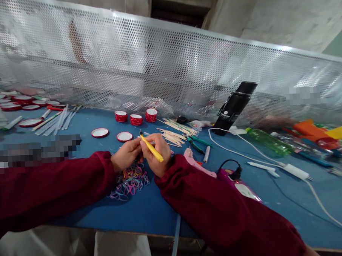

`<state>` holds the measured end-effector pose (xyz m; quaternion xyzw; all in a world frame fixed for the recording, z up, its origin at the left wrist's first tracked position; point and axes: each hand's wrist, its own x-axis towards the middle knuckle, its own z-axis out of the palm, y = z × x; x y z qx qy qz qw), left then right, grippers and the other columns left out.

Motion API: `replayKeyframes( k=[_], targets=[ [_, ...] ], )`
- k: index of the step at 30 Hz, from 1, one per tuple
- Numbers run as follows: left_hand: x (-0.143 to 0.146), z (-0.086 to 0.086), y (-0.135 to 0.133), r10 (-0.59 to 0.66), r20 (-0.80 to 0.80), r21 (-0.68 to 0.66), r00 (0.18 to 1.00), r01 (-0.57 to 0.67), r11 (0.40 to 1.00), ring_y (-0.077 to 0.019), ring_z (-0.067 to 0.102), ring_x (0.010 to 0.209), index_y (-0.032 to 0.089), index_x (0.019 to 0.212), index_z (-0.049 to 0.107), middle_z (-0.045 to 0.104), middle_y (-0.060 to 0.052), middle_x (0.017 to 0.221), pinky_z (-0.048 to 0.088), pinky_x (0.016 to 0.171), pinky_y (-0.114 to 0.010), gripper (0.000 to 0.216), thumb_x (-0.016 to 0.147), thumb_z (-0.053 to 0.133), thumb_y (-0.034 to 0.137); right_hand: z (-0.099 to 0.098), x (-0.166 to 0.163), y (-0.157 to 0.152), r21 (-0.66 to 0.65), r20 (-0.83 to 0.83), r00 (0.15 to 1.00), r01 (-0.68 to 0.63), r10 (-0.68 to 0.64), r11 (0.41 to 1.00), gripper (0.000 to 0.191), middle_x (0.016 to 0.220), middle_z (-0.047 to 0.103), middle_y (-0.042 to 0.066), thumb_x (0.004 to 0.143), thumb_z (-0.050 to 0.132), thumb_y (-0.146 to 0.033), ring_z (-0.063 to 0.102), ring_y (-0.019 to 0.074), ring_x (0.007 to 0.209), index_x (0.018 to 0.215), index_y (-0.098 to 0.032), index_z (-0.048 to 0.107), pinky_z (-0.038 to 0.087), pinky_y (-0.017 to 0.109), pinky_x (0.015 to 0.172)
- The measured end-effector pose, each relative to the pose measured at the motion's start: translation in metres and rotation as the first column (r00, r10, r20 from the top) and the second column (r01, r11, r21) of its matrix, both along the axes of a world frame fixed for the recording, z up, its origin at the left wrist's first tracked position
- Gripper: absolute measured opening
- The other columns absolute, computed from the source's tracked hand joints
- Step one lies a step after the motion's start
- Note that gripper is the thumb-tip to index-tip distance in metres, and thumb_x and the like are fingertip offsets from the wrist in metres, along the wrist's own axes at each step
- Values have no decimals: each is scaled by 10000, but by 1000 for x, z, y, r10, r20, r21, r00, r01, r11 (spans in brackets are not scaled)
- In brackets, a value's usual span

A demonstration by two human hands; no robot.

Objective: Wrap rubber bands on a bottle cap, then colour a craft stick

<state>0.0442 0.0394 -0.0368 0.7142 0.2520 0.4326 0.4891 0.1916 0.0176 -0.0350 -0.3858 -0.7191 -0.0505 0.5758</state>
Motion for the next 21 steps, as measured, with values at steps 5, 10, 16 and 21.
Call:
replayKeyframes(
  k=[5,10,16,21],
  targets=[
    [0,1,-1,-5,-3,7,1000,5,1000,-105,531,478,184,835,523,548,31,614,418,469,-223,286,953,538,444,-1,-2,1,-14,-18,1000,-18,17,1000,133,956,677,71,943,595,-398,652,192,654,970,-268,598,555,344,504],
    [1,0,0,-12,7,2,1000,12,1000,-104,529,470,180,847,527,549,32,625,418,458,-222,312,950,532,475,-1,-2,1,-11,-19,999,-39,39,999,111,940,681,68,950,590,-383,653,194,652,960,-272,587,561,350,522],
    [1,-1,0,-13,11,-9,1000,13,1000,-101,526,466,185,831,510,539,40,605,421,464,-221,315,954,535,473,2,-1,0,19,-2,998,-65,65,998,92,915,686,47,943,605,-327,698,186,778,936,-242,570,599,325,659],
    [1,-1,0,-9,18,-7,1000,9,1000,-99,526,472,185,827,519,542,36,612,426,467,-219,314,952,549,471,2,-2,0,16,-9,998,-67,68,998,103,923,674,49,960,586,-330,700,173,775,947,-233,554,597,313,656]
  ],
)
